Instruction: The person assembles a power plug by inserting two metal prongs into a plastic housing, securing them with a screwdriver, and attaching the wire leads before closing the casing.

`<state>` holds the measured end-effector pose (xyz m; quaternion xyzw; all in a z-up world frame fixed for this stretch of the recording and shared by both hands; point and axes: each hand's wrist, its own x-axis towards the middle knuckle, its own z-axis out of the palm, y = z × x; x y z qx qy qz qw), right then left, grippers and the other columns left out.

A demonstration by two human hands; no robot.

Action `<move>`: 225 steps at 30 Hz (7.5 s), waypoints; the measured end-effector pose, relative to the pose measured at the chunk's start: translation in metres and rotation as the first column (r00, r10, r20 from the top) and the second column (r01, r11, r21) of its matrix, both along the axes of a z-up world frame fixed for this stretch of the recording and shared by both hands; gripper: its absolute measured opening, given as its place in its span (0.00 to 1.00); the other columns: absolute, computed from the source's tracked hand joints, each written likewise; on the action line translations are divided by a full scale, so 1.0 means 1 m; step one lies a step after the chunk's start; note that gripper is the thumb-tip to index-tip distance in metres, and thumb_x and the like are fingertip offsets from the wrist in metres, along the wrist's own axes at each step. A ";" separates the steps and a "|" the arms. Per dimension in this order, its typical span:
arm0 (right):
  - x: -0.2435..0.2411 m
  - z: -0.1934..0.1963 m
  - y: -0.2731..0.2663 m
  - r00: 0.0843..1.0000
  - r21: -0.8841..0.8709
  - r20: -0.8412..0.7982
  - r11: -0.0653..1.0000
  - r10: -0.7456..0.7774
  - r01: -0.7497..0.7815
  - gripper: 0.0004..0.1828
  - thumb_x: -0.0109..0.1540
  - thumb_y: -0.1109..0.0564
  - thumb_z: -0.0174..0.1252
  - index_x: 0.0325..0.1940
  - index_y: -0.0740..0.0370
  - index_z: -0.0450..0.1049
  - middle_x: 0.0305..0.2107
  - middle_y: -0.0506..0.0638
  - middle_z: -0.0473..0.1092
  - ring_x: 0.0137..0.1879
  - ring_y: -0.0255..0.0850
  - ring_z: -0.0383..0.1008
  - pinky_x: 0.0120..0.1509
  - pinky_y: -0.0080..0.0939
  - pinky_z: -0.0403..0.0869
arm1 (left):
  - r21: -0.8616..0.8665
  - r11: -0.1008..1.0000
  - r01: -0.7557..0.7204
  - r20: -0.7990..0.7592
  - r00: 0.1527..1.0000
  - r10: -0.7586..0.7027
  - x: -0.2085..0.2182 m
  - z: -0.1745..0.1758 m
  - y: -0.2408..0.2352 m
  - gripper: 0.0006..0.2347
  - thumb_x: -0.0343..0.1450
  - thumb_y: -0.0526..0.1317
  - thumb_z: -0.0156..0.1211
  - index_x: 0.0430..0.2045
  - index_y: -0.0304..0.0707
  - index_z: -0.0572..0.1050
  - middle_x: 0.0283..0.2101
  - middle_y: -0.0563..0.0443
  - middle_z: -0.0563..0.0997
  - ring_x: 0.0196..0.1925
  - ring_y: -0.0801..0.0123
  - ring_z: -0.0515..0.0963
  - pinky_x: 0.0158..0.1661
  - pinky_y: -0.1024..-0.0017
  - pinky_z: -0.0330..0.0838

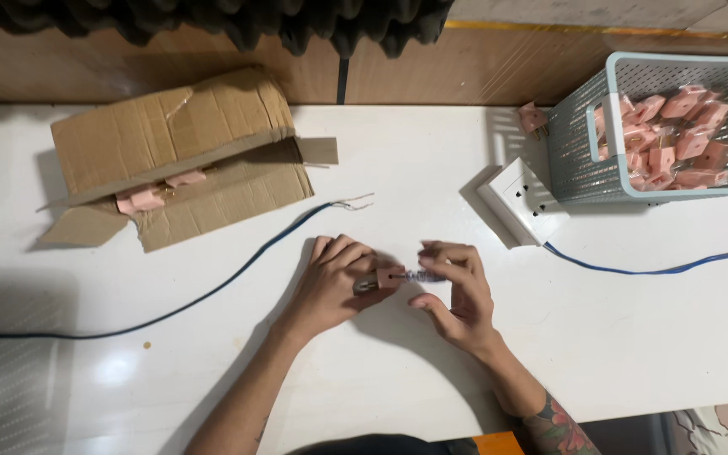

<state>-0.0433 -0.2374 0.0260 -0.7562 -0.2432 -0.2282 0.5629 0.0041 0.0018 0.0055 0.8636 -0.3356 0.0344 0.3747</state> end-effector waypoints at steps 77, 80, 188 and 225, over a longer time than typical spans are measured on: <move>0.028 0.015 -0.068 0.868 -0.156 -0.411 0.959 -0.279 0.234 0.23 0.67 0.63 0.72 0.68 0.61 0.83 0.48 0.57 0.85 0.53 0.49 0.88 0.63 0.53 0.84 | -0.267 0.963 -0.042 -0.009 0.999 0.041 0.000 -0.003 -0.001 0.14 0.76 0.27 0.66 0.49 0.48 0.91 0.50 0.54 0.95 0.63 0.58 0.90 0.63 0.61 0.81; 0.028 0.029 -0.079 0.849 -0.385 -0.445 0.917 -0.285 0.106 0.23 0.66 0.64 0.72 0.67 0.63 0.84 0.43 0.62 0.85 0.50 0.55 0.88 0.60 0.57 0.84 | -0.251 0.968 -0.023 0.038 0.999 0.033 -0.003 -0.007 -0.001 0.15 0.75 0.27 0.69 0.47 0.52 0.92 0.52 0.55 0.95 0.62 0.62 0.91 0.63 0.63 0.79; 0.010 0.013 0.000 0.885 -0.703 -0.300 0.710 -0.356 0.047 0.20 0.66 0.36 0.72 0.49 0.52 0.87 0.27 0.49 0.78 0.37 0.46 0.78 0.53 0.49 0.75 | 0.053 0.997 -0.058 -0.235 0.970 0.069 -0.010 0.004 0.002 0.28 0.69 0.49 0.78 0.62 0.50 0.70 0.47 0.52 0.86 0.61 0.56 0.81 0.66 0.53 0.64; 0.024 0.090 -0.021 0.469 -0.690 -0.608 0.719 -0.641 0.089 0.30 0.74 0.32 0.60 0.61 0.58 0.88 0.32 0.64 0.83 0.38 0.53 0.83 0.56 0.53 0.79 | 0.012 0.997 -0.076 -0.092 0.993 0.077 -0.013 -0.021 0.001 0.22 0.73 0.54 0.77 0.61 0.55 0.79 0.44 0.59 0.84 0.53 0.66 0.79 0.62 0.57 0.65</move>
